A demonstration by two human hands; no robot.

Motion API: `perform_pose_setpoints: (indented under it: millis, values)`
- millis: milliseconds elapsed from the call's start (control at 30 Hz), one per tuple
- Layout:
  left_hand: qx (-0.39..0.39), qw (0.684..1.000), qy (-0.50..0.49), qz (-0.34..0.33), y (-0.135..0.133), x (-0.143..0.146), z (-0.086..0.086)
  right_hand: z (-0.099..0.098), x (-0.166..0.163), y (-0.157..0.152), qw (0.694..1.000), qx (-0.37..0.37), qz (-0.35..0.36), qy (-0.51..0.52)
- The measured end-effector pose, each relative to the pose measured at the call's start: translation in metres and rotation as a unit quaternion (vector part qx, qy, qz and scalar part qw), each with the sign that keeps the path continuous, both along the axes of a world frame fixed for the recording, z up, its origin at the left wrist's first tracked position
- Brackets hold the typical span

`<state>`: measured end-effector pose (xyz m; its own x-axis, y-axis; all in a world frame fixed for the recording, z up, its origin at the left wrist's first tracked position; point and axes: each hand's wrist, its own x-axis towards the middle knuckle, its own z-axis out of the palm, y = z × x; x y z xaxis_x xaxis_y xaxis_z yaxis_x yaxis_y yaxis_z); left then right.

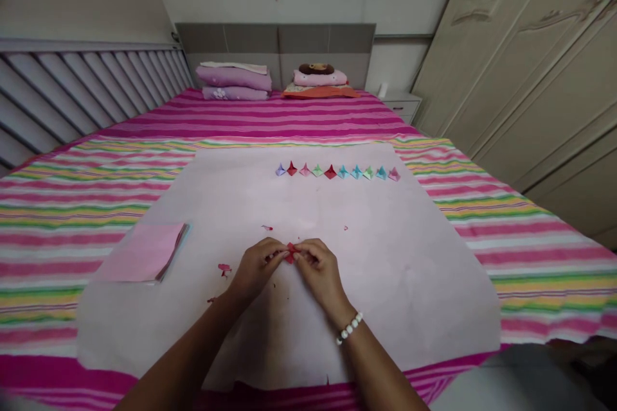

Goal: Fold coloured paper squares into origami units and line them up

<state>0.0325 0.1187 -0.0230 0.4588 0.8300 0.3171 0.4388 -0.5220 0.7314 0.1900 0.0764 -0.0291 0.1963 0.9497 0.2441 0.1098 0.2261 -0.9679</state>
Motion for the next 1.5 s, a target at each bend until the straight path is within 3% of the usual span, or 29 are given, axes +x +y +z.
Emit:
perform_pose_setpoints:
  millis: [133,567,1000,1267,1500]
  values:
    - [0.022,0.999,0.031,0.000,0.007,0.006,-0.006,-0.011,0.000,0.009,0.998,0.031,0.011,-0.052]
    - [-0.018,1.000,0.018,0.012,0.013,0.008,-0.032,-0.030,-0.002,0.019,0.998,-0.001,0.010,-0.065]
    - [-0.073,0.989,-0.048,0.117,0.008,0.010,-0.039,-0.044,-0.002,0.019,1.000,-0.004,-0.026,-0.016]
    - [-0.035,0.997,-0.046,0.046,0.010,0.008,-0.032,-0.040,0.000,0.019,0.999,0.030,-0.021,-0.030]
    - [-0.029,0.999,-0.005,0.033,0.009,0.004,-0.032,-0.040,-0.005,0.018,0.997,0.012,-0.045,-0.058]
